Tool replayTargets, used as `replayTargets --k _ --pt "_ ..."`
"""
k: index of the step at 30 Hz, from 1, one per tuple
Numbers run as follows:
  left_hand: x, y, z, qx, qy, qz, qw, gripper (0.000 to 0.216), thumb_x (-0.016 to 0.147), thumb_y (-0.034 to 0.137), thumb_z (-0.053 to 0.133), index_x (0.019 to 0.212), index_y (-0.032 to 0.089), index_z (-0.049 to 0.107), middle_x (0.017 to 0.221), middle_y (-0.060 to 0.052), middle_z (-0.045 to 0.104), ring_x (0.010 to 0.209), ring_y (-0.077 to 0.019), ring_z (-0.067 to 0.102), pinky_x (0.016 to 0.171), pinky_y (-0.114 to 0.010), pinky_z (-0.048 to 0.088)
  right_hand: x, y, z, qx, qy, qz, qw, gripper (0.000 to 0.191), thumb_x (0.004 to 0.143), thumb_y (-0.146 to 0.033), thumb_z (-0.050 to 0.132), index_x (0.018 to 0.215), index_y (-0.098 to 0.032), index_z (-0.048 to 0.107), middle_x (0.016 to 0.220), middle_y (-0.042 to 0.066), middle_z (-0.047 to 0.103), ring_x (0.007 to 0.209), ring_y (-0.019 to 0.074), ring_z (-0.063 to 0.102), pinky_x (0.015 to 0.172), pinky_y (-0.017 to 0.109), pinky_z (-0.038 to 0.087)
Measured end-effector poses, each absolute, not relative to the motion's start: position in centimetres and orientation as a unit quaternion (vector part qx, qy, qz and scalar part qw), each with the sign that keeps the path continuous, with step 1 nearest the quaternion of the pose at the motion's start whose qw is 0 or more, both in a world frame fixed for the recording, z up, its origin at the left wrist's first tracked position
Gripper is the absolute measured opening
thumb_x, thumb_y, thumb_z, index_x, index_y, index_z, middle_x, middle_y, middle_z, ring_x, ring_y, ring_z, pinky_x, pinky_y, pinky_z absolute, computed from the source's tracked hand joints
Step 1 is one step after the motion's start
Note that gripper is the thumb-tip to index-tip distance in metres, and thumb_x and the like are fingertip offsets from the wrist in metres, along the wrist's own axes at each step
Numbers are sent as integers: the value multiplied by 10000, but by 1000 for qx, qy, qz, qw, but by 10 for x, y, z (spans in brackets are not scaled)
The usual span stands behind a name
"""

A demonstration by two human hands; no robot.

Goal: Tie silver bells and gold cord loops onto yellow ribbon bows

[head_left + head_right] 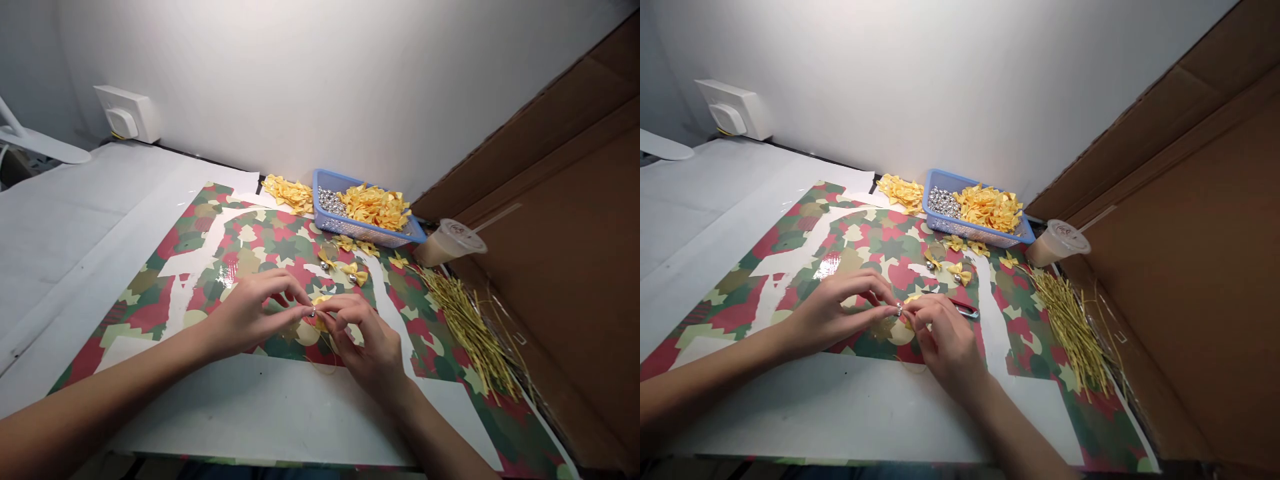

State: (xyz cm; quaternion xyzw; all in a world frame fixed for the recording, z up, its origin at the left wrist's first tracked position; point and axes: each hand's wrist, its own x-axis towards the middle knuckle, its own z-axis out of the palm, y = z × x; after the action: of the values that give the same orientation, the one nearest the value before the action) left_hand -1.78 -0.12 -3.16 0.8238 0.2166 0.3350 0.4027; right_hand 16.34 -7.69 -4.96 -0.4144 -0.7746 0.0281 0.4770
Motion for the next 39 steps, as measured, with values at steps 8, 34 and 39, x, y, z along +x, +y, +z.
replayTargets --k 8,34,39 --pt "-19 -4 -36 864 206 341 309 84 891 152 520 820 165 563 784 -19 601 724 -128 528 651 -259 456 157 -80 -45 -489 -735 80 463 165 829 -126 602 963 -207 548 841 38 655 772 169 647 663 294 547" --pt "-19 -7 -22 728 300 247 564 206 900 360 470 816 177 516 765 -1 553 690 -129 512 602 -265 425 160 -73 -46 -410 -435 607 524 139 796 -347 703 778 -241 615 736 -33 694 661 79 630 661 189 512" --pt "-17 -5 -23 660 297 230 650 231 867 405 514 829 177 503 741 11 506 674 -125 490 591 -262 404 161 -69 -49 -364 -420 650 517 183 760 -386 731 818 -237 643 751 -21 686 628 74 615 632 187 511"
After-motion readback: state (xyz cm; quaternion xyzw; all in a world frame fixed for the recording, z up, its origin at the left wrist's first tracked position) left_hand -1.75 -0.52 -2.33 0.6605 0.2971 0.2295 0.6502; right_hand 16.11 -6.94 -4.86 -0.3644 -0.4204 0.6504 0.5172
